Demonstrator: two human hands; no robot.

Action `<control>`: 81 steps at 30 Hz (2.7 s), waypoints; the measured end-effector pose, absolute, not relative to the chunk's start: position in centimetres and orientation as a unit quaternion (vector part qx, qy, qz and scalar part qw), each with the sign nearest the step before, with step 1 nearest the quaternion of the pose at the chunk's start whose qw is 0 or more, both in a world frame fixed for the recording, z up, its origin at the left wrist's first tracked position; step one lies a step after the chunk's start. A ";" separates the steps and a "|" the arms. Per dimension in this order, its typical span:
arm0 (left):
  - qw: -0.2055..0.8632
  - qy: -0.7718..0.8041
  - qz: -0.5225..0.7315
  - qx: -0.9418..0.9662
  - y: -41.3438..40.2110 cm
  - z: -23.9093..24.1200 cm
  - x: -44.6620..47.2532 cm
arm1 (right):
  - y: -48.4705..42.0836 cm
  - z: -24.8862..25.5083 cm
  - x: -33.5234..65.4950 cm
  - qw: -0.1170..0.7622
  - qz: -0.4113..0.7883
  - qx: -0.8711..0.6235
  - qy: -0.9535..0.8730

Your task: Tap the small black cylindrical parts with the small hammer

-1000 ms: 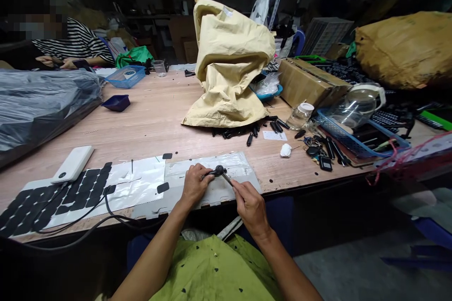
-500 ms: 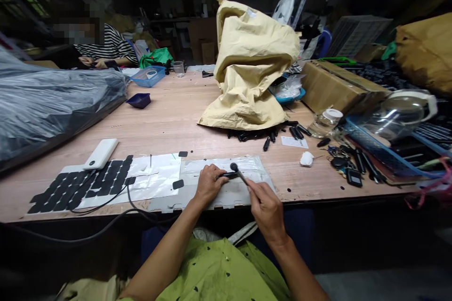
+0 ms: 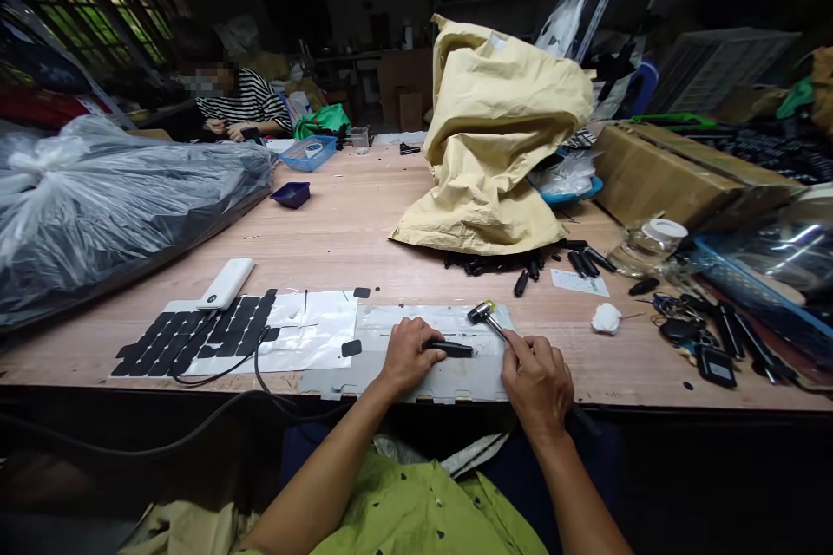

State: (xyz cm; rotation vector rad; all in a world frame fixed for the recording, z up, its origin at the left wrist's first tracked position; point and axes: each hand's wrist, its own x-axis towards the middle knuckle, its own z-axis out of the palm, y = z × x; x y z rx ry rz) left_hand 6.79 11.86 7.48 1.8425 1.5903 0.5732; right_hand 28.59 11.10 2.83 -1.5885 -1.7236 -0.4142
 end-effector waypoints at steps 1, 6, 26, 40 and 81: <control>0.314 0.602 0.216 0.701 11.8 7.5 6.7 | 11.1 2.8 28.5 0.368 -0.161 -0.623 -0.671; 0.303 0.593 0.224 0.712 11.8 7.3 6.6 | 11.0 2.9 28.3 0.366 -0.173 -0.621 -0.671; 0.344 0.322 0.179 0.864 10.0 8.0 4.3 | 10.5 3.4 27.4 0.339 -0.170 -0.637 -0.672; 0.251 0.621 0.332 0.664 17.9 9.0 7.9 | 10.2 4.0 26.3 0.326 -0.199 -0.642 -0.665; 0.251 0.609 0.231 0.716 15.3 7.6 5.7 | 9.9 4.1 26.5 0.401 -0.057 -0.613 -0.678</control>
